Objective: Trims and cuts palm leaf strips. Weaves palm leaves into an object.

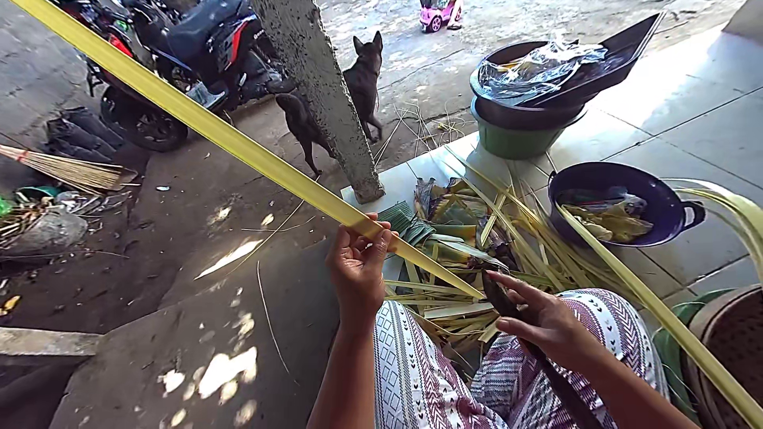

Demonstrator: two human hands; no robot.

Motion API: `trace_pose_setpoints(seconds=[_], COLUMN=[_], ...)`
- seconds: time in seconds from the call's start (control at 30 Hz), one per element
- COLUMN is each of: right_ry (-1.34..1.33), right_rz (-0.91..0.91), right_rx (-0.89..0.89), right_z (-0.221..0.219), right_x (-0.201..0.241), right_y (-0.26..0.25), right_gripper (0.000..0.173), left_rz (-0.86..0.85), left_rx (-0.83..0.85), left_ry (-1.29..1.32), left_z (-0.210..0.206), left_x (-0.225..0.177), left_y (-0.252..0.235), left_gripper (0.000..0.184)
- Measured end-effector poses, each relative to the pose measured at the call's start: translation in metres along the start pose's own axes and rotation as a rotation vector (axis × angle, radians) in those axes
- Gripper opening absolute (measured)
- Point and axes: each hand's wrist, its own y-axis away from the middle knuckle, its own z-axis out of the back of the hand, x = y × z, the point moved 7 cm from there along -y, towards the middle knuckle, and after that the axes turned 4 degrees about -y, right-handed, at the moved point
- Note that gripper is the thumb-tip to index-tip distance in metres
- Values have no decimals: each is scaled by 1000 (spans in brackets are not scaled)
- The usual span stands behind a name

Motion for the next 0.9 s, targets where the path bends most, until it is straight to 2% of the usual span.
trace_pose_setpoints(seconds=[0.07, 0.27, 0.4, 0.53, 0.9], right_ry=[-41, -176, -152, -140, -143], right_rz=[26, 88, 107, 44, 48], right_rx=[-7, 17, 93, 167, 146], right_z=[-1, -9, -25, -39, -44], right_x=[-2, -5, 4, 18, 36], right_y=[1, -3, -7, -14, -22], right_gripper=[67, 66, 64, 65, 63], left_rz=[8, 7, 36, 17, -28], left_rx=[-2, 25, 85, 157, 214], left_ry=[1, 4, 28, 13, 11], left_z=[0, -6, -19, -34, -47], left_x=[2, 4, 5, 5, 1], left_y=[1, 5, 13, 23, 35], left_gripper=[31, 31, 31, 30, 23])
